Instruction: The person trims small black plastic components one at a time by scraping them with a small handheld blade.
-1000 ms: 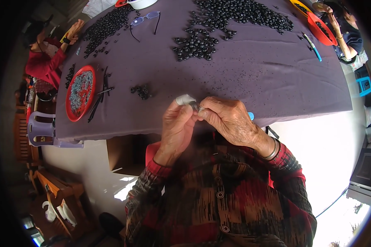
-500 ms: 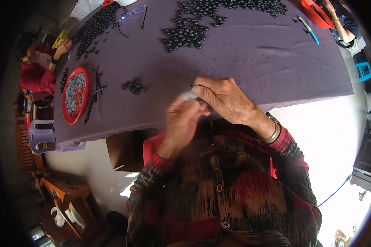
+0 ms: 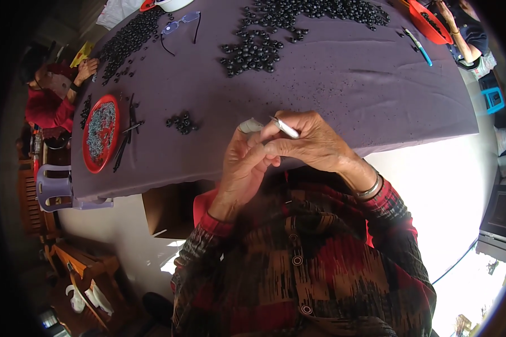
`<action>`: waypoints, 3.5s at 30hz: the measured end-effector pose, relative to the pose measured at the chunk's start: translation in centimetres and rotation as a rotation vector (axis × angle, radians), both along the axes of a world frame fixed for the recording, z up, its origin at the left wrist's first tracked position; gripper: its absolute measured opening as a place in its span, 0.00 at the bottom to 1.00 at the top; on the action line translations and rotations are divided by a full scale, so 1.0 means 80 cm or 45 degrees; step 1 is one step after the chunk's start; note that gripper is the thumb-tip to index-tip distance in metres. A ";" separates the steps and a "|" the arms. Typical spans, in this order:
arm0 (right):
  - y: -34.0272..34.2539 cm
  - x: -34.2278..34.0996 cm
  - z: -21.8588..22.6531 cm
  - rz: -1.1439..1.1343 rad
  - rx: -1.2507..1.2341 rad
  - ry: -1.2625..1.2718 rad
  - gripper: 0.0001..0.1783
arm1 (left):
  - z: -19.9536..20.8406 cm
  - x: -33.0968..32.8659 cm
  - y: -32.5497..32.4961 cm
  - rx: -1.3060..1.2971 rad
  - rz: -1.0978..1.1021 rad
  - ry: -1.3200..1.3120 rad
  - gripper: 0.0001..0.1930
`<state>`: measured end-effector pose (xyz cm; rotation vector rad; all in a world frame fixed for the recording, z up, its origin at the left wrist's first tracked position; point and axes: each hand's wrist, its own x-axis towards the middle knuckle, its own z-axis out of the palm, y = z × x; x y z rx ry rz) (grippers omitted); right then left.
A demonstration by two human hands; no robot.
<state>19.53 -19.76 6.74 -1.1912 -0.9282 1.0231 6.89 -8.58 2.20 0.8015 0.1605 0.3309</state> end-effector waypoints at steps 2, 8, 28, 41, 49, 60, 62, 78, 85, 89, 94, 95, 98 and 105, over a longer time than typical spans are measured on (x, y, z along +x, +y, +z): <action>0.003 -0.005 -0.008 -0.049 0.080 0.125 0.04 | -0.002 -0.002 0.003 0.006 -0.027 0.002 0.15; 0.009 -0.018 -0.011 -0.143 0.000 0.197 0.05 | -0.003 -0.005 -0.001 -0.166 -0.033 -0.005 0.17; 0.109 0.116 -0.047 -0.617 -0.584 -1.451 0.14 | -0.025 -0.027 0.115 1.833 1.010 0.744 0.09; 0.035 0.009 0.010 -0.335 0.062 -1.144 0.10 | 0.018 -0.009 0.029 0.477 0.353 0.406 0.08; 0.010 -0.007 0.011 -0.364 0.211 -1.158 0.13 | 0.015 -0.012 0.015 -0.121 -0.114 0.199 0.09; 0.003 0.008 0.009 -0.166 0.211 -0.800 0.11 | 0.022 -0.014 0.015 -0.162 -0.227 0.191 0.09; 0.004 0.010 0.003 -0.108 0.198 -0.695 0.11 | 0.020 -0.013 0.016 -0.187 -0.268 0.142 0.09; 0.002 0.001 0.011 -0.157 0.131 -0.751 0.09 | 0.012 -0.014 0.013 -0.153 -0.252 0.138 0.11; 0.002 0.006 0.000 0.041 0.050 -0.004 0.05 | 0.011 -0.013 0.021 -0.050 -0.285 0.202 0.11; 0.003 0.009 0.002 0.018 0.026 -0.113 0.03 | 0.002 -0.015 0.022 -0.123 -0.312 0.158 0.12; 0.006 0.013 -0.002 0.007 0.007 -0.247 0.04 | 0.002 -0.013 0.021 -0.190 -0.314 0.154 0.12; 0.006 0.014 -0.002 0.006 0.008 -0.247 0.04 | 0.001 -0.013 0.020 -0.195 -0.324 0.138 0.12; 0.005 0.014 -0.001 -0.060 0.034 -0.320 0.06 | 0.008 -0.012 0.019 -0.194 -0.300 0.133 0.09; -0.019 0.016 0.022 -0.191 -0.204 -0.702 0.10 | 0.008 -0.014 0.026 -0.027 -0.077 0.104 0.08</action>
